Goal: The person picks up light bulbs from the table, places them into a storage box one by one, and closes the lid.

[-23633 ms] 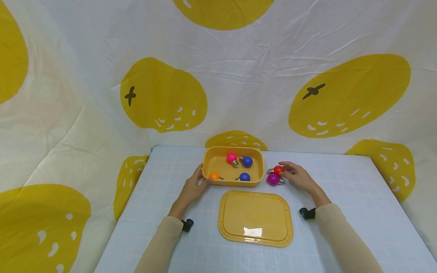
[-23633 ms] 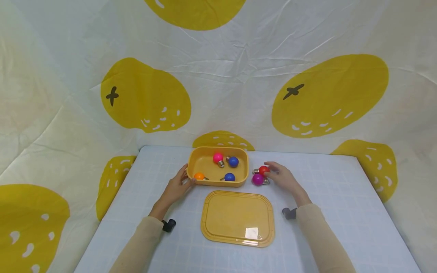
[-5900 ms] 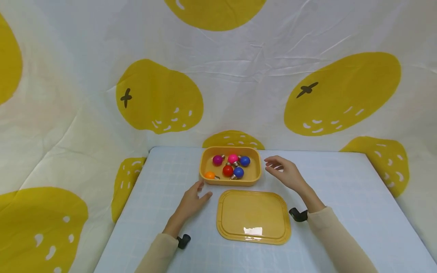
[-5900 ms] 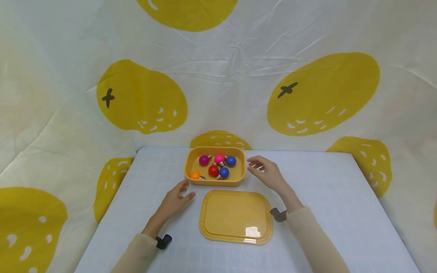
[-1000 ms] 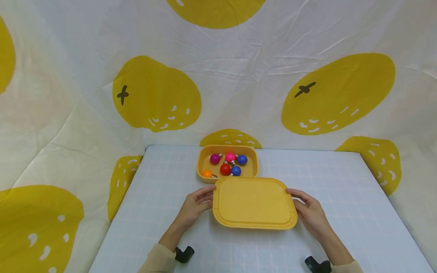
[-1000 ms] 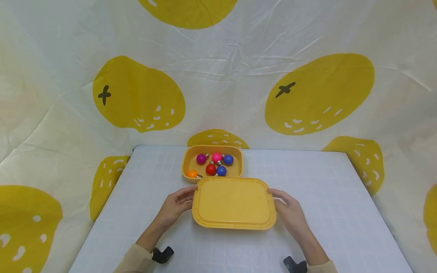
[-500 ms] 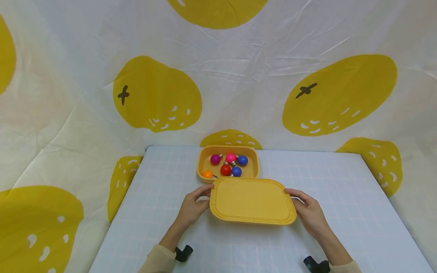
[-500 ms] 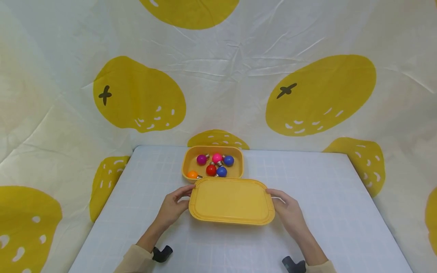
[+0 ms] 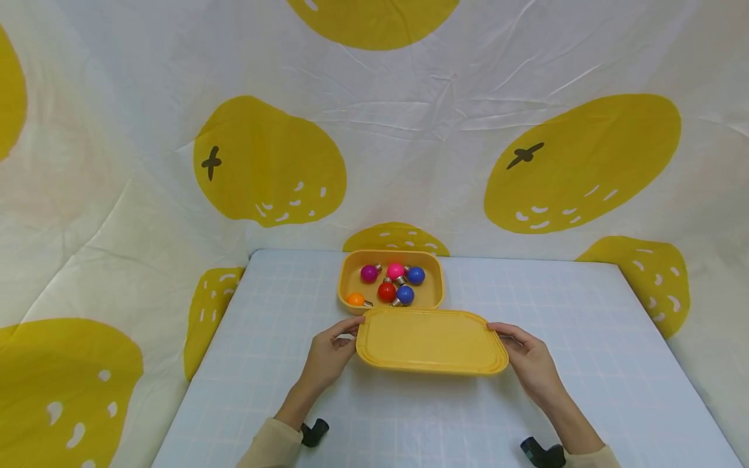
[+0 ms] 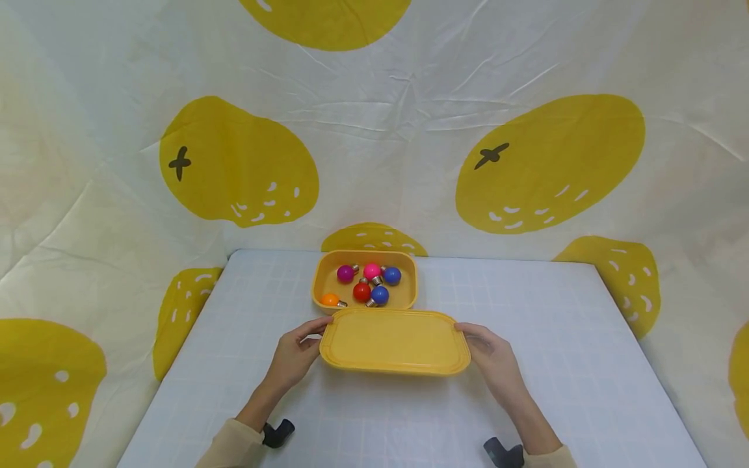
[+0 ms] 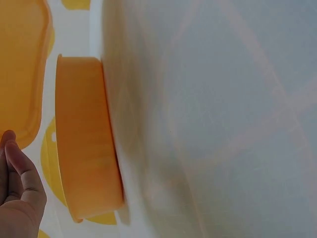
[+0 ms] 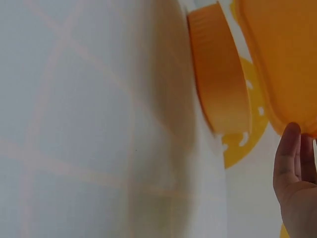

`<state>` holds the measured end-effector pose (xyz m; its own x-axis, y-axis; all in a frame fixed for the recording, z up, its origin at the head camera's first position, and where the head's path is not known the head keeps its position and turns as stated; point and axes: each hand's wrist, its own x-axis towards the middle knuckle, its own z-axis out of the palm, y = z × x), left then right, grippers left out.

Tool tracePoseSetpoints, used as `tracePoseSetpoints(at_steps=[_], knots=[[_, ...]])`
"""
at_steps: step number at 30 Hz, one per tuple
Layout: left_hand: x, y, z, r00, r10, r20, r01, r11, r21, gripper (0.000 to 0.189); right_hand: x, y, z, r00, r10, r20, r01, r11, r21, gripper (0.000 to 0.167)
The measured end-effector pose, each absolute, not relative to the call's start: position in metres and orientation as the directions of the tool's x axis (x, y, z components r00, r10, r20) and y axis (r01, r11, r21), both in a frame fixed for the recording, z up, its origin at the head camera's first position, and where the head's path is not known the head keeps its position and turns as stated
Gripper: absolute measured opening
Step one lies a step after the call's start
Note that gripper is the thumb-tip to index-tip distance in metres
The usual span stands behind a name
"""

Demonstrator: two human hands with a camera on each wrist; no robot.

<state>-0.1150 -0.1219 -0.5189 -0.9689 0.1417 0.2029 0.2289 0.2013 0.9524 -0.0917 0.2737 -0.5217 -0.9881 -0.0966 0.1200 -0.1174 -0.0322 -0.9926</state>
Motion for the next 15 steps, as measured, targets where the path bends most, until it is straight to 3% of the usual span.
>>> tracePoseSetpoints(at_steps=[11, 15], knots=[[-0.1188, -0.1219, -0.5181, -0.914, 0.126, 0.386, 0.406, 0.32, 0.856, 0.034, -0.0922, 0.2739, -0.5145, -0.978, -0.106, 0.18, -0.186, 0.049, -0.981, 0.035], [-0.1191, -0.1201, -0.5134, -0.911, 0.108, 0.397, 0.408, 0.36, 0.839, 0.031, -0.0932, 0.2731, -0.5141, -0.976, -0.096, 0.194, -0.203, 0.083, -0.976, 0.034]])
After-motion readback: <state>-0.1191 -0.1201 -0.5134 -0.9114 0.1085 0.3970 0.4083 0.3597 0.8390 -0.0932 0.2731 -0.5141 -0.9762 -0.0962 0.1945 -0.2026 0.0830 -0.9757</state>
